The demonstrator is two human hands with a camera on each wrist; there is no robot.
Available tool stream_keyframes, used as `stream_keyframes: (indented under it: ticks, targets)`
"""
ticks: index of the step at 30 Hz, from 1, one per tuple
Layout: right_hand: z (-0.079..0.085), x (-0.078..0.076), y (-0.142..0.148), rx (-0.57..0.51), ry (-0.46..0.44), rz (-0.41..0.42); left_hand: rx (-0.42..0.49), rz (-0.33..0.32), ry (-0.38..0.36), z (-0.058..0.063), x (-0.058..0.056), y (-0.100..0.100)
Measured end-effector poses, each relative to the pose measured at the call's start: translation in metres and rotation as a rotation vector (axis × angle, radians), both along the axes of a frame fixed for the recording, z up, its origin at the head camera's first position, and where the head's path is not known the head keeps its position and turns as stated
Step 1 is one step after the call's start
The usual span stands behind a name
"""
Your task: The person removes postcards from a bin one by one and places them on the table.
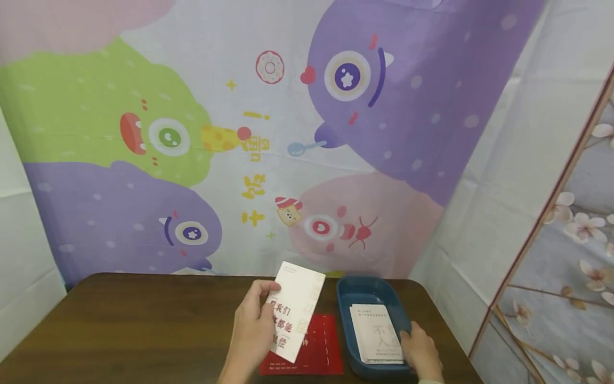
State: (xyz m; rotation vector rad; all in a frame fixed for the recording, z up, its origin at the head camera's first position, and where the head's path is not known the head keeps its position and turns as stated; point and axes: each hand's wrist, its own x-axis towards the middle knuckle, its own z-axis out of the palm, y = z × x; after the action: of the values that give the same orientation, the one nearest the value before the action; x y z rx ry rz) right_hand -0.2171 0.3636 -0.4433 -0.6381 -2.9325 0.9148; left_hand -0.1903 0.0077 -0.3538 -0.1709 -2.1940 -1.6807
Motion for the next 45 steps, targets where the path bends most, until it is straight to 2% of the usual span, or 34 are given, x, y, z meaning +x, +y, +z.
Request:
stream_keyframes:
  ticks: [3, 7, 11, 14, 17, 21, 25, 34, 45]
  targets:
    - [-0.001, 0.000, 0.001, 0.004, 0.003, 0.016, 0.009, 0.093, -0.006, 0.001, -0.003, -0.015]
    - [-0.001, 0.001, 0.002, 0.002, 0.007, 0.024, 0.002, 0.179, -0.032, -0.002, -0.008, -0.031]
    - [0.001, 0.001, 0.001, -0.002, 0.008, 0.023, -0.104, 0.221, -0.109, -0.010, -0.013, -0.041]
    - [0.003, 0.002, -0.001, -0.005, 0.009, 0.017, -0.227, 0.198, -0.196, -0.020, -0.017, -0.045]
    - [0.003, 0.002, -0.002, -0.006, 0.005, 0.013, -0.316, 0.135, -0.269, -0.035, -0.022, -0.044]
    - [0.003, 0.002, -0.001, -0.009, -0.013, 0.016, -0.354, 0.078, -0.325, -0.055, -0.027, -0.038]
    - [0.002, 0.000, 0.000, -0.016, -0.031, 0.017, -0.381, 0.074, -0.373, -0.069, -0.029, -0.031]
    - [0.002, 0.000, 0.002, -0.018, -0.021, 0.024, -0.427, 0.044, -0.413, -0.083, -0.030, -0.022]
    - [0.002, 0.000, 0.001, -0.008, -0.023, 0.018, -0.459, 0.063, -0.417, -0.095, -0.032, -0.014]
